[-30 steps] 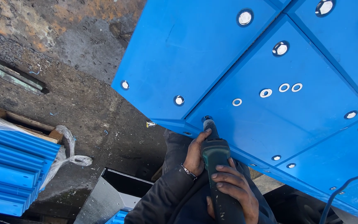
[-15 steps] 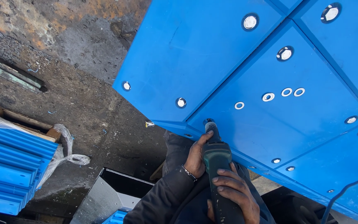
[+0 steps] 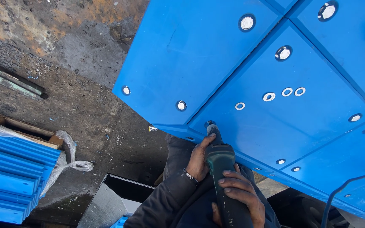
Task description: The person aligns blue plastic panels on a workshop floor, places bolts and washers into the panel holes, and uses a handheld die grinder to ream or drill holes in the panels. They retrieve fasteners from a bag on the panels and continue fitting bolts into holes across the panel surface.
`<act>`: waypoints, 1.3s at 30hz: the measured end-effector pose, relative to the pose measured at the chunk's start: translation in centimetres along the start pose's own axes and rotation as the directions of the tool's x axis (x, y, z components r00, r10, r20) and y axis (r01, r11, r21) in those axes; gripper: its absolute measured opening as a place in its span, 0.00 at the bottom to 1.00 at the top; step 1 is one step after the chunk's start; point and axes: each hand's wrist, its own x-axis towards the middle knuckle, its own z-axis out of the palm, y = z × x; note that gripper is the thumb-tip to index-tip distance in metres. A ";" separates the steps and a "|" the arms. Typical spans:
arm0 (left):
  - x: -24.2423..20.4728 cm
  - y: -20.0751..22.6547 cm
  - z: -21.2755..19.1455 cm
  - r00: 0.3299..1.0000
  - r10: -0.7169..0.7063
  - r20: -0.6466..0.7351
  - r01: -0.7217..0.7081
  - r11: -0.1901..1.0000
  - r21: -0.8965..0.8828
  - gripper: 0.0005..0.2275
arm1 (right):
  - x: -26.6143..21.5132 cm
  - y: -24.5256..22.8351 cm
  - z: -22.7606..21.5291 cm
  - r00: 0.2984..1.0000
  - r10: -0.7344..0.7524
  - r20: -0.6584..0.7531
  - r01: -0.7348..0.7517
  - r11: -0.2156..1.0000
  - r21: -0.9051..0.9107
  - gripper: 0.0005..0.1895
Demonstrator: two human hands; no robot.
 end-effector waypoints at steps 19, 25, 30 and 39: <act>-0.1 -0.3 -0.1 0.997 0.077 -0.023 -0.078 0.996 -0.039 0.20 | -1.9 3.7 0.0 1.000 0.009 0.013 -0.011 0.992 0.124 0.26; -0.1 -0.6 -0.3 1.000 0.028 0.004 -0.027 0.996 -0.081 0.20 | -1.2 1.8 -0.4 0.999 -0.028 0.038 0.025 0.996 0.081 0.26; 0.3 -0.9 -0.5 0.999 -0.003 0.035 0.007 0.993 -0.119 0.20 | -3.3 6.2 -0.3 0.989 -0.107 0.104 0.095 0.989 0.115 0.28; 0.3 -0.6 -0.5 0.999 0.001 0.045 0.003 0.996 -0.092 0.20 | -1.4 1.6 0.0 0.999 -0.018 0.040 0.016 0.999 0.043 0.26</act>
